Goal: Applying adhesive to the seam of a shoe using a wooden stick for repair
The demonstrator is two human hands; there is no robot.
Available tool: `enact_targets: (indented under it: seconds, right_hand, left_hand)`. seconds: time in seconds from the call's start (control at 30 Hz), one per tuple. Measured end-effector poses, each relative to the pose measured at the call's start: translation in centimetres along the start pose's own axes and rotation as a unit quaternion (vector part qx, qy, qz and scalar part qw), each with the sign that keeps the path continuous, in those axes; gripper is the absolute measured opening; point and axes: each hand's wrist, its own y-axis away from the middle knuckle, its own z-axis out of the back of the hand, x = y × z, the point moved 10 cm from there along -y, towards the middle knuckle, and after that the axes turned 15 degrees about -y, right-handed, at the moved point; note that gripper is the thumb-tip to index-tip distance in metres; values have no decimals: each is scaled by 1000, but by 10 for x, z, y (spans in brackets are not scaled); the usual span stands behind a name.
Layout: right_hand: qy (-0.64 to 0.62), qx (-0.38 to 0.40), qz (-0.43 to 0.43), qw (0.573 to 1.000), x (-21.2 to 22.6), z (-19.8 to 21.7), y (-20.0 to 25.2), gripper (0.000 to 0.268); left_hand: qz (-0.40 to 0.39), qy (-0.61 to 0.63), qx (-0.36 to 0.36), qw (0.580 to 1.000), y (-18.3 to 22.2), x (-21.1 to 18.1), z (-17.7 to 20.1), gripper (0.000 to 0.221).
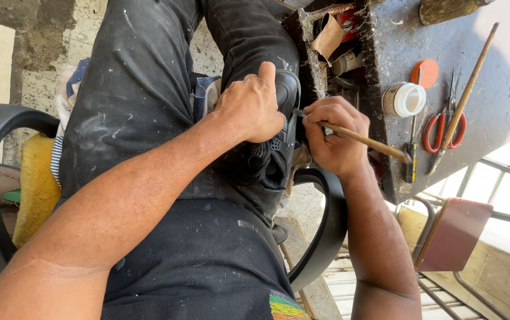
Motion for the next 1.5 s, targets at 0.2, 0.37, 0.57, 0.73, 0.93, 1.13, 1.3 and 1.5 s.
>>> enact_targets:
  seconds: [0.2,0.37,0.57,0.73,0.93,1.13,1.3,1.5]
  right_hand:
    - [33,40,-28,998,0,-5,-4,15]
    - [-13,67,-57,996,-6,-2,-9,16]
    - [-38,52,-62,996,-6,2,-2,17]
    - [-81,-48,-37,995,-13,36,10,13]
    - [-119,-104,-27,987,-7,26,15,17]
    - [-34,-95,-32,994,-9,16,14,14]
    - [33,-101,60,993,10,8,16,14]
    - [54,-91,88,991,20,8,18,15]
  left_hand:
    - [-15,-30,-44,998,6,-17,5,54]
    - [-34,-44,-65,996,11,-29,10,59]
    - [-41,-33,-63,997,10,-26,9,62]
    - [-29,-14,-44,999,8,-14,10,58]
    - [28,22,24,999,12,-1,14,52]
    - [31,16,41,999,13,-1,21,54]
    - [40,35,71,996,18,-4,30,54]
    - [46,25,71,996,14,-2,21,52]
